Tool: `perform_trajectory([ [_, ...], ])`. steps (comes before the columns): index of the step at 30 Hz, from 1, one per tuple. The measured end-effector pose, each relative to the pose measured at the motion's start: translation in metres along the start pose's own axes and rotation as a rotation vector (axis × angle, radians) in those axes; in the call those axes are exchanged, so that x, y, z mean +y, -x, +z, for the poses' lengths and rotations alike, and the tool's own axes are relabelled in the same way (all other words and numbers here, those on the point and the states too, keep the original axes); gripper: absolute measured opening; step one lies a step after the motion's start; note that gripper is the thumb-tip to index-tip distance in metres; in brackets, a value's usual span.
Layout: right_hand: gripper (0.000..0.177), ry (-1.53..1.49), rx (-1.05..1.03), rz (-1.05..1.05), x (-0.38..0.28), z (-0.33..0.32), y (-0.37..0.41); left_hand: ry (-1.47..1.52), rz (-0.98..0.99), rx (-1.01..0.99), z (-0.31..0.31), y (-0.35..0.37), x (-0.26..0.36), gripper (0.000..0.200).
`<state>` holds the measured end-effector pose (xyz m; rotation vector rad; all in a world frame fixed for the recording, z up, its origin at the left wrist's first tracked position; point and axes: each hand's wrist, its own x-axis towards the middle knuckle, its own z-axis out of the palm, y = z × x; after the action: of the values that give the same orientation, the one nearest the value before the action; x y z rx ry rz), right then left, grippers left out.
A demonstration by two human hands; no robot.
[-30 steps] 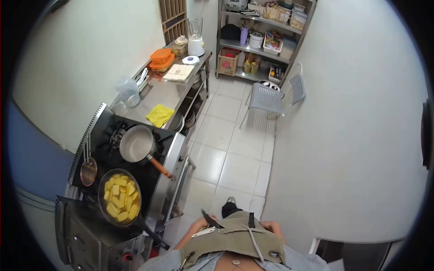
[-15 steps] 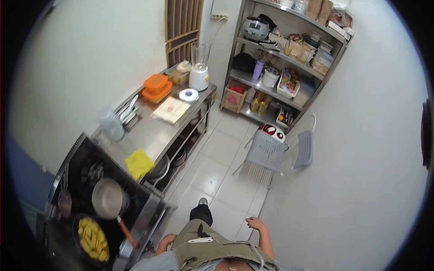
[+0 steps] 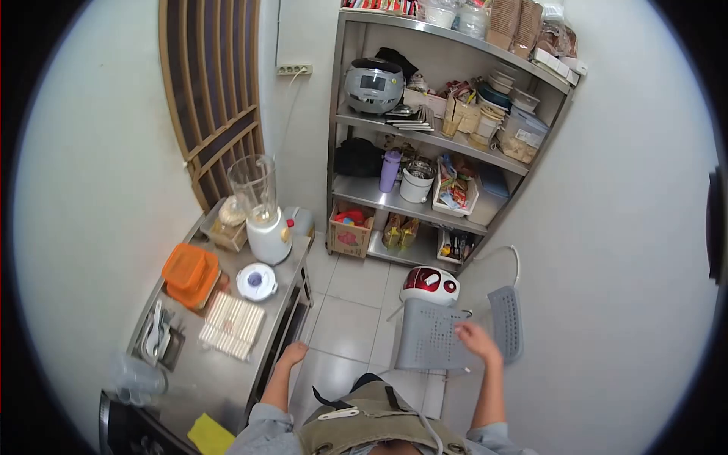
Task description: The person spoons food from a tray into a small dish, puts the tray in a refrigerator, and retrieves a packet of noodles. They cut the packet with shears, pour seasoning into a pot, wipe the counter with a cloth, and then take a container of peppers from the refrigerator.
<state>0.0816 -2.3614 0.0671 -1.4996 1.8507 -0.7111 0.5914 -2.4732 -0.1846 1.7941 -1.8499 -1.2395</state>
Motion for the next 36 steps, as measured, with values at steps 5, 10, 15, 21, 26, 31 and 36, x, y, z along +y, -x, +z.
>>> perform_trajectory([
  [5,0.022,-0.028,0.316,-0.285,-0.146,-0.121,-0.156,0.317,0.069,-0.026,-0.001,-0.165,0.034,0.035],
  [10,0.019,0.164,0.529,-0.673,-0.298,-0.223,-0.319,0.135,-0.431,-0.339,0.066,-0.208,-0.045,0.039],
  [15,0.022,0.297,0.616,-0.985,-0.46,-0.289,-0.488,0.217,-0.656,-0.394,0.051,-0.168,-0.045,0.04],
  [21,0.026,0.761,0.892,-1.165,-0.633,-0.327,-0.661,0.309,-0.621,-0.166,0.003,-0.28,0.016,0.041],
  [26,0.03,0.967,0.859,-1.158,-0.721,-0.331,-0.737,0.302,-0.465,0.071,-0.061,-0.44,0.072,0.042],
  [31,0.055,1.331,0.752,-1.175,-0.793,-0.37,-0.859,0.299,-0.411,0.17,-0.128,-0.562,0.123,0.043],
  [36,0.079,1.244,0.557,-0.77,-0.816,-0.358,-0.881,0.289,-0.421,0.168,-0.154,-0.611,0.142,0.044],
])
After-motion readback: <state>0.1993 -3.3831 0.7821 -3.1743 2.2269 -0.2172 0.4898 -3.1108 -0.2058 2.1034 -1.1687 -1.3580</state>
